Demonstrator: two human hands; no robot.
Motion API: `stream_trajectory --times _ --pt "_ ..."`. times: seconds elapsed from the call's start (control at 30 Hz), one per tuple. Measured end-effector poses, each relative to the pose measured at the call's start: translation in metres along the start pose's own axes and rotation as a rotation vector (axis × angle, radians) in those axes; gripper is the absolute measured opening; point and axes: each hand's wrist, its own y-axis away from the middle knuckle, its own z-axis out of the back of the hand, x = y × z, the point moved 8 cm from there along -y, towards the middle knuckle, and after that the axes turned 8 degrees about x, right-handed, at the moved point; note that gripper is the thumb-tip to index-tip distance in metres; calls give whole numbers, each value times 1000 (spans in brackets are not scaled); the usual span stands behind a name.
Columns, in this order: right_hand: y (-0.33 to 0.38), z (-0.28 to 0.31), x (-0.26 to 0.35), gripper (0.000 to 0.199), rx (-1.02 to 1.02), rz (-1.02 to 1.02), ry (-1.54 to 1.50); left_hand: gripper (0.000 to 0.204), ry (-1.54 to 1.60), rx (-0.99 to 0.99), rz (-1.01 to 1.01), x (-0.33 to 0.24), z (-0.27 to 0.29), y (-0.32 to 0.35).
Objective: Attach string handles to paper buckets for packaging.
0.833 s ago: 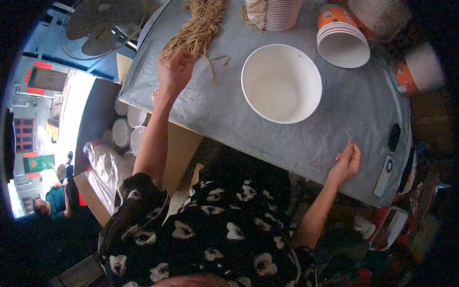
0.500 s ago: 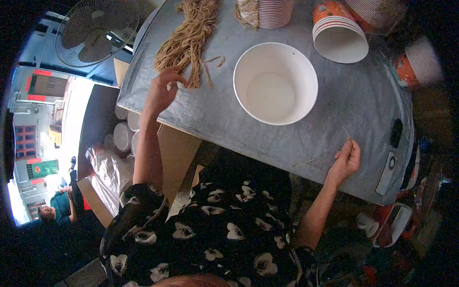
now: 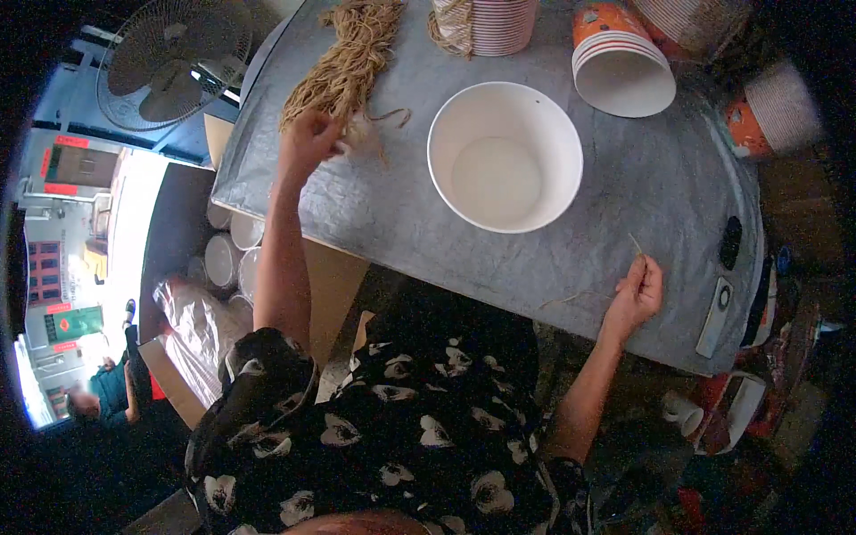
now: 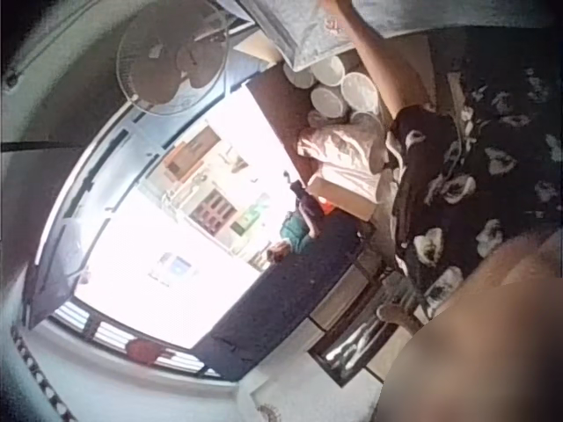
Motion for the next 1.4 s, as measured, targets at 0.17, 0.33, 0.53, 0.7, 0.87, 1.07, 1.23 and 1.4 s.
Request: stream_trajectory --times 0.17,0.33,0.53,0.7,0.87,1.07,1.23,1.4 --pt "-2 0 3 17 -6 -22 50 26 -760 -92 -155 -41 -7 51" --pt "-2 -1 2 16 8 5 101 40 -692 -71 -535 -81 -73 35" --pt "0 -1 1 16 6 -9 51 38 -751 49 -298 -78 -62 54" --pt "-4 0 0 16 24 12 89 34 -591 269 -226 -60 -43 68" --pt "-8 2 -10 17 -1 60 97 28 -640 131 -317 -88 -37 30" --pt "-6 -3 -10 16 51 5 133 25 -945 45 -308 -75 -58 -58" --pt "-7 10 -19 17 20 -11 166 44 -918 -67 -252 -94 -24 -83" --pt "-12 -4 -9 17 43 77 112 69 -953 -328 -320 -119 12 -125"
